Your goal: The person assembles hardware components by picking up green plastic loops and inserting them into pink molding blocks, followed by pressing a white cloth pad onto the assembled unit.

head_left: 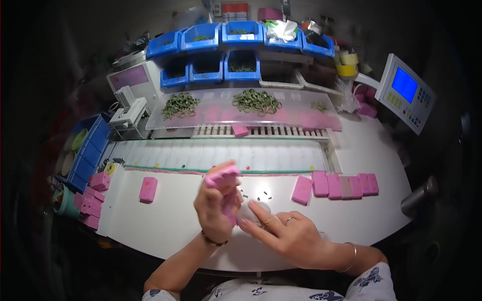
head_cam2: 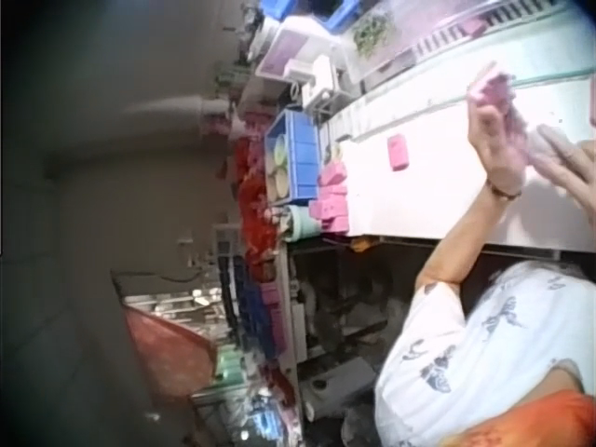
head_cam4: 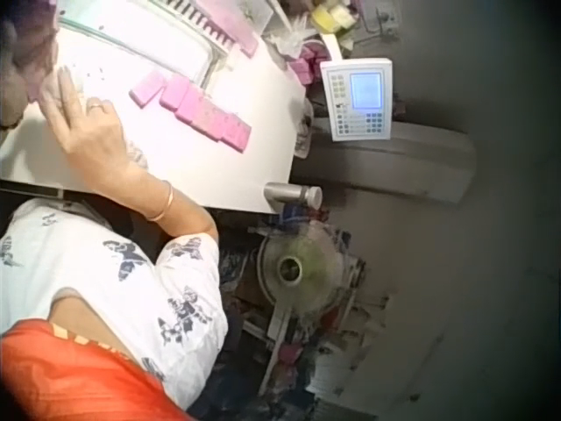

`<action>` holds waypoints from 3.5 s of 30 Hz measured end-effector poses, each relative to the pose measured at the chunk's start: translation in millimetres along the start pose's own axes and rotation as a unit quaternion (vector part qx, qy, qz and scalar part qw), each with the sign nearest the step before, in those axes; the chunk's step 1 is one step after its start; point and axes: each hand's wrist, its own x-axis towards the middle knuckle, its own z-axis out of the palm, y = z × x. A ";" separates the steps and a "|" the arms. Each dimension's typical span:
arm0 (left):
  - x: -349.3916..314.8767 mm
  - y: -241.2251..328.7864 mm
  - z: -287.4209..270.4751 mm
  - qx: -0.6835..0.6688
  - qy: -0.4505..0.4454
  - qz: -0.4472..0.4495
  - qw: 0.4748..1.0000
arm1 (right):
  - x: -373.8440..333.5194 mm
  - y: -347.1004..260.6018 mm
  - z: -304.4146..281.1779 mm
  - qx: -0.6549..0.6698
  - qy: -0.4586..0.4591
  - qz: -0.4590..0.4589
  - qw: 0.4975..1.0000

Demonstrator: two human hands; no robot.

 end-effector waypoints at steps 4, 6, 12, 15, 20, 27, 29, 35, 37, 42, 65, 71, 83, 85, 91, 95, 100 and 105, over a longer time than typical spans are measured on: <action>3.5 -4.3 -14.7 -0.004 0.103 -0.034 0.994 | -5.5 20.0 -14.9 0.084 0.071 0.096 0.989; 0.3 -8.1 -14.0 0.026 0.088 -0.023 0.995 | 2.8 23.4 -24.3 0.046 0.095 0.102 0.989; 8.1 -6.6 2.6 0.085 -0.037 0.054 0.994 | -3.7 3.4 2.4 0.039 -0.019 0.041 0.998; 22.4 -5.6 -1.8 -0.053 0.194 -0.070 0.977 | -23.4 23.6 -0.8 0.061 -0.026 0.118 0.991; 30.8 -4.4 -12.5 -0.085 0.212 -0.225 0.947 | -47.9 65.4 -2.7 -0.025 -0.042 0.232 0.971; 12.0 -8.9 10.7 -0.077 0.038 -0.279 0.956 | -22.8 70.7 1.3 0.029 -0.018 0.196 0.980; 4.7 -10.4 16.5 -0.063 0.023 -0.253 0.965 | -5.1 65.3 9.4 0.185 0.039 0.202 0.961; -13.3 -10.6 18.2 -0.029 -0.059 -0.178 0.982 | 19.0 50.8 23.2 0.526 0.125 0.263 0.799; -12.1 -5.4 10.7 -0.021 -0.083 -0.184 0.979 | 21.2 47.6 25.7 0.506 0.175 0.243 0.809; -16.4 -10.9 2.5 0.058 -0.028 -0.146 0.987 | 21.2 46.3 28.9 0.413 0.203 0.240 0.855; -12.8 -19.2 13.0 0.402 -0.085 0.100 0.906 | 20.3 34.7 36.7 0.215 0.262 0.174 0.925; 10.0 -23.9 -13.7 0.396 -0.084 0.043 0.914 | 22.8 36.4 50.2 0.253 0.249 0.187 0.916; 106.1 -41.0 -214.5 0.719 0.072 -0.068 0.688 | 14.7 38.5 43.1 0.335 0.177 0.228 0.897; 110.1 -43.9 -206.5 0.754 0.057 -0.048 0.653 | 13.6 39.3 43.5 0.337 0.181 0.231 0.895; 109.6 -95.7 -134.1 0.745 -0.067 0.041 0.662 | 14.1 39.6 43.7 0.343 0.168 0.218 0.898; 116.1 -122.5 -75.7 0.708 -0.195 0.080 0.674 | 10.6 38.5 45.7 0.357 0.162 0.215 0.894; 147.5 -154.0 -64.1 0.708 -0.195 0.038 0.677 | 12.3 35.0 53.4 0.363 0.162 0.201 0.896; 178.4 -157.9 -45.5 0.777 -0.258 -0.036 0.573 | 8.5 37.6 54.9 0.318 0.168 0.165 0.918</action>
